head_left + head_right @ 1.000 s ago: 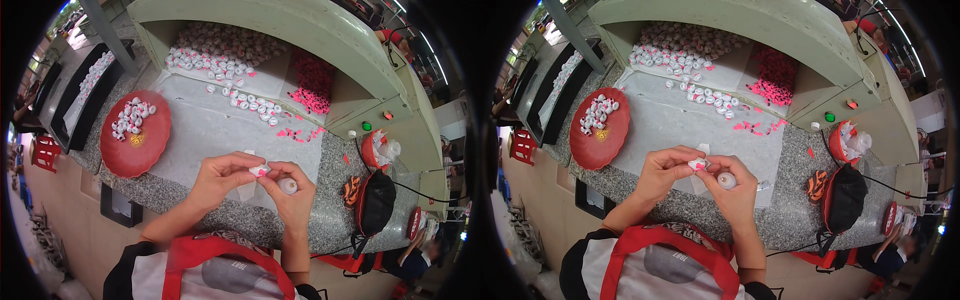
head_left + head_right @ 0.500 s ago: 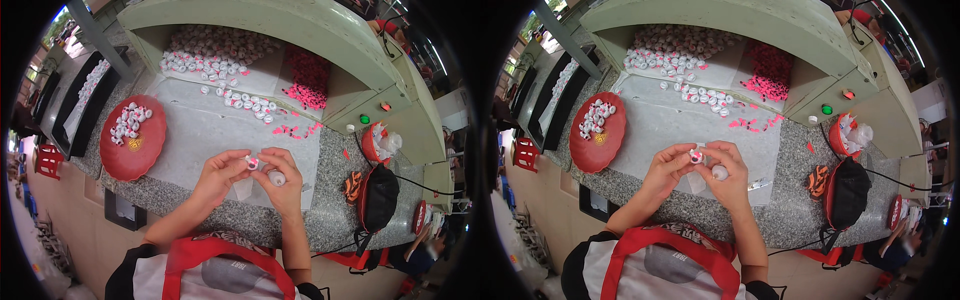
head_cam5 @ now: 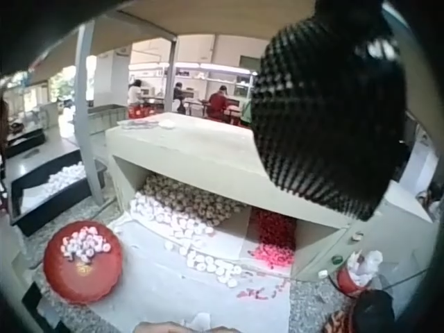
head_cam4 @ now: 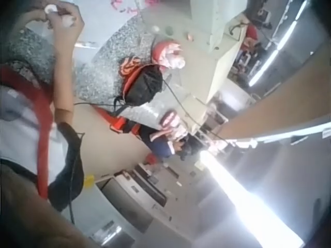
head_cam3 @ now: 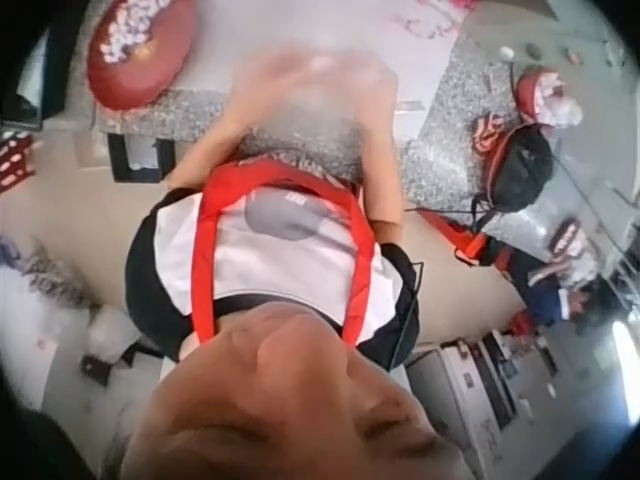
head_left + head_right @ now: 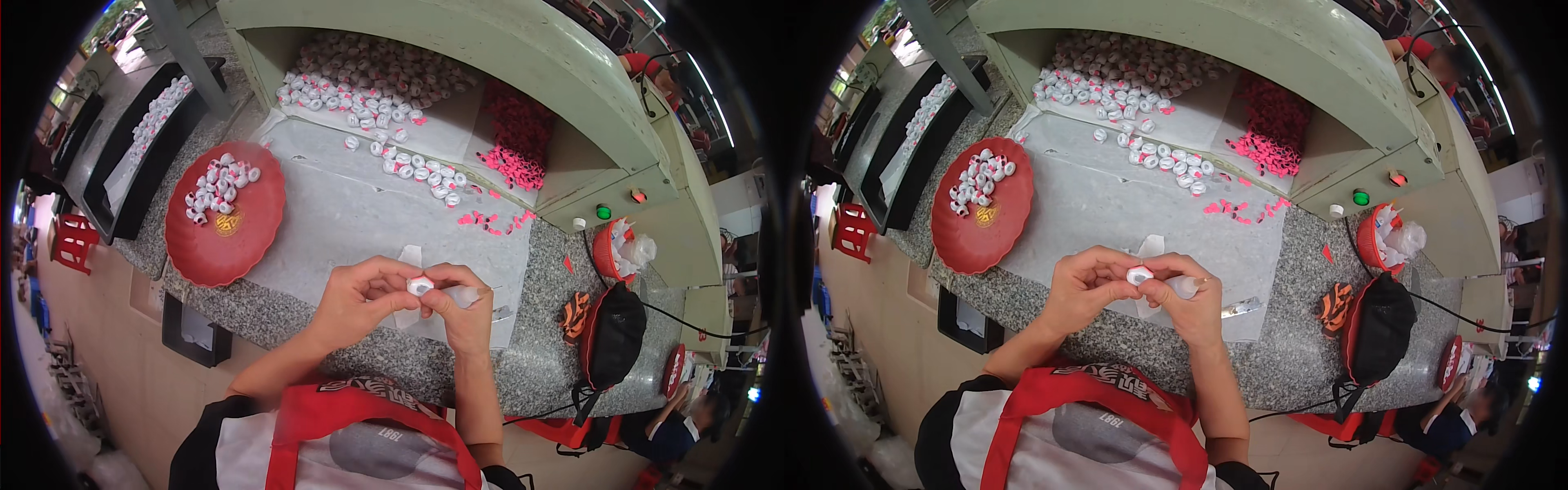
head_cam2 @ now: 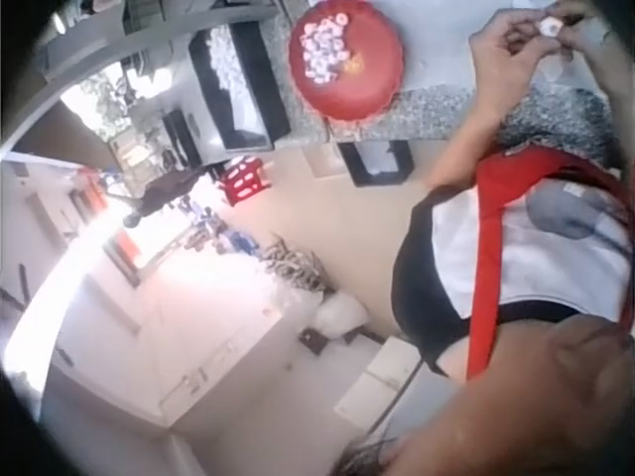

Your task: Applying glue and attaching pink bows to toy cat heads.

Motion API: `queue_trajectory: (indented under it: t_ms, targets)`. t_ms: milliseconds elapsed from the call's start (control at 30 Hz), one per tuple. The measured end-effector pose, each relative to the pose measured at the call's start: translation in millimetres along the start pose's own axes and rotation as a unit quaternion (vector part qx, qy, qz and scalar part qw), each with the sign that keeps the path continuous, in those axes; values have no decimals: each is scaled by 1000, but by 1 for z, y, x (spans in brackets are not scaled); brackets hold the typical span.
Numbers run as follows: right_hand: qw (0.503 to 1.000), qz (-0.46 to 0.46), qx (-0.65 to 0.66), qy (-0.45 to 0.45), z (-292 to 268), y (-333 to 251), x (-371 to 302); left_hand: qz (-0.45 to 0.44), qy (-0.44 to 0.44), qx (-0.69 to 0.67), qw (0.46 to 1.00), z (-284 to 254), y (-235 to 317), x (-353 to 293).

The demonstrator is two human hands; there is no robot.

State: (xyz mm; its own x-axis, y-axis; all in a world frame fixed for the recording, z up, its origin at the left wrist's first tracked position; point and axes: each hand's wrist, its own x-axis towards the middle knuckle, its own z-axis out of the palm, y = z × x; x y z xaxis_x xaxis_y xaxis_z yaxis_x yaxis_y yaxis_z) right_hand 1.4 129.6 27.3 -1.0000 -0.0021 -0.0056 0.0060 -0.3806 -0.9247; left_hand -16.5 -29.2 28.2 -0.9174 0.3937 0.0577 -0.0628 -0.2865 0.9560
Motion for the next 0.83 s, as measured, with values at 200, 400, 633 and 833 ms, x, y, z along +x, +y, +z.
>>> queue_trajectory:
  t_ms: [200, 400, 633, 833]
  targets:
    - [999, 14, -35, 32, 24, 23, 11, -47, 53, -48, 996, -23, -2, -2]
    - [990, 32, -119, 63, 33, 30, 14, 57, 286, 220, 931, -91, 16, 3]
    - [983, 6, -172, 61, 16, 20, -1, 86, 336, 611, 711, -103, -3, 105]
    - [974, -18, -192, 122, -6, 14, -23, -26, 308, 636, 707, -111, -57, 171]
